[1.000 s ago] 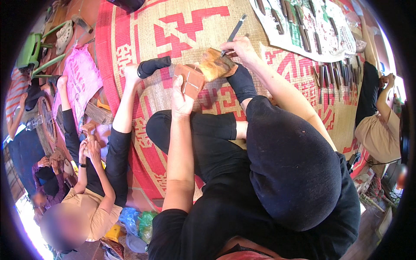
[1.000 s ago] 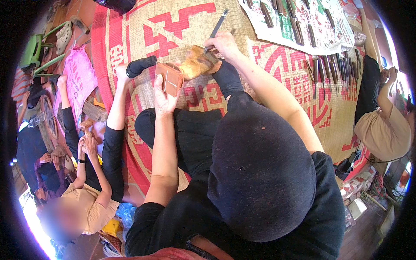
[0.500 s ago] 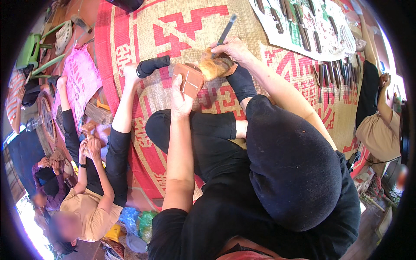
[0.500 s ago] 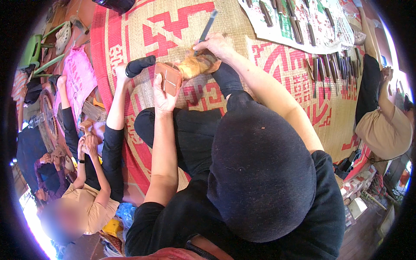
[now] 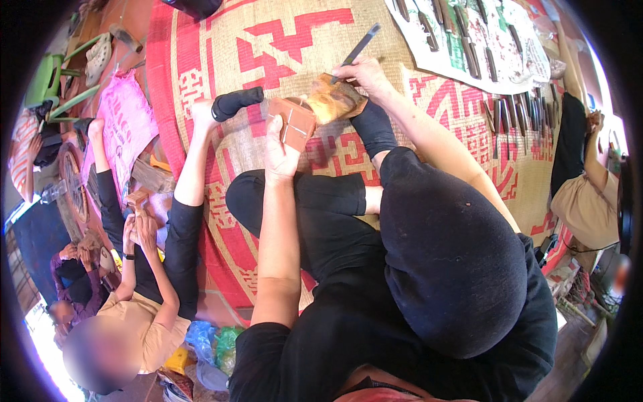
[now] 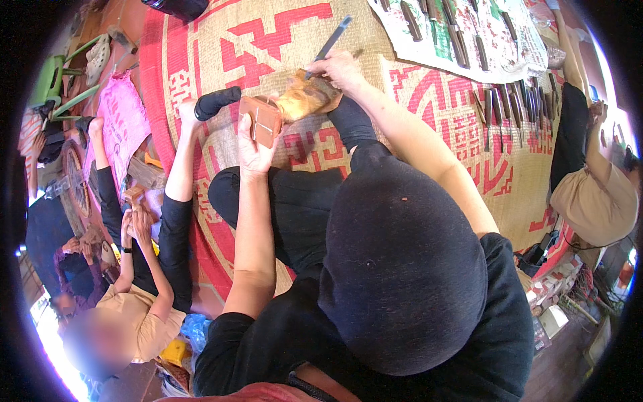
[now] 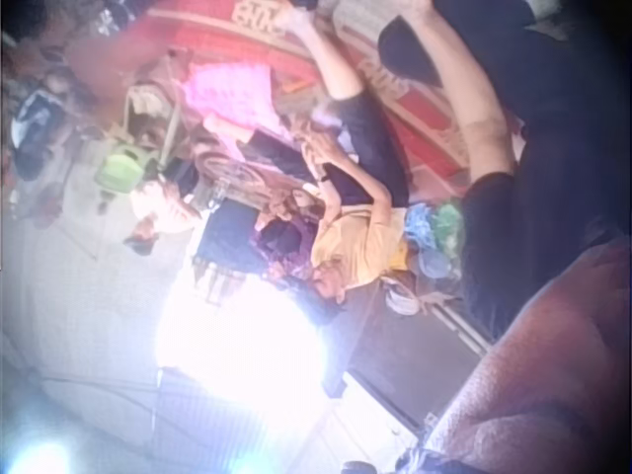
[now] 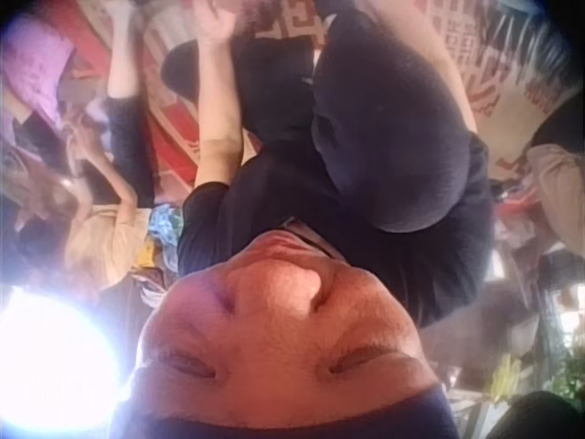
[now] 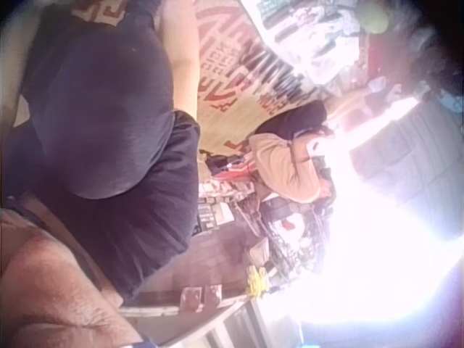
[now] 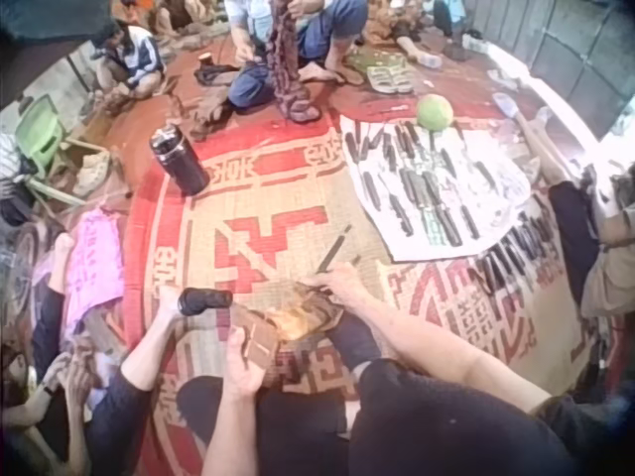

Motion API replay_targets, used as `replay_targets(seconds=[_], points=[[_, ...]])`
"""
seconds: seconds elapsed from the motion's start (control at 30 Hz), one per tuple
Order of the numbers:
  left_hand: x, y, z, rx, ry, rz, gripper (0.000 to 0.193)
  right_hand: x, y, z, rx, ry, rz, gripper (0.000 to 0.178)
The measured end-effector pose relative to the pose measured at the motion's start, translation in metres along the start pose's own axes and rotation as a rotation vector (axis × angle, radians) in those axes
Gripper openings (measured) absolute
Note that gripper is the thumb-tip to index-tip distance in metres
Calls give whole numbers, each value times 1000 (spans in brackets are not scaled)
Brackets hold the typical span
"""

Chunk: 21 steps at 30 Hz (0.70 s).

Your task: The person sits on a mat and carves a small rectangular block of wood using a knife. They hold the wood in their left hand and use the knife in their right hand to shave off thin layers, occasionally rotating the block to work on different sides.

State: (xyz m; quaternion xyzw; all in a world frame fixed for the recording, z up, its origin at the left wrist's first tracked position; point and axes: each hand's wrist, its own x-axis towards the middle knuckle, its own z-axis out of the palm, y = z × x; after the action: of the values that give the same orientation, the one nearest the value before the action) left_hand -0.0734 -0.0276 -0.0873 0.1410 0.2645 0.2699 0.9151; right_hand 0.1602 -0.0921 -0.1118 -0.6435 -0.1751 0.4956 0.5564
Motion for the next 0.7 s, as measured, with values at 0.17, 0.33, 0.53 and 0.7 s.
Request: replay_targets(seconds=[0.17, 0.33, 0.53, 0.7], points=[[-2, 0, -2, -26, 17, -1, 53, -5, -8, 15, 36, -8, -152, 16], [0, 0, 2, -54, -6, -9, 52, 4, -10, 6, 6, 25, -73, 14], [-2, 2, 4, -53, 2, -18, 51, 1, -8, 14, 26, -77, -124, 13], [-2, 1, 5, -51, 14, -9, 51, 10, -6, 12, -16, 27, -95, 13]])
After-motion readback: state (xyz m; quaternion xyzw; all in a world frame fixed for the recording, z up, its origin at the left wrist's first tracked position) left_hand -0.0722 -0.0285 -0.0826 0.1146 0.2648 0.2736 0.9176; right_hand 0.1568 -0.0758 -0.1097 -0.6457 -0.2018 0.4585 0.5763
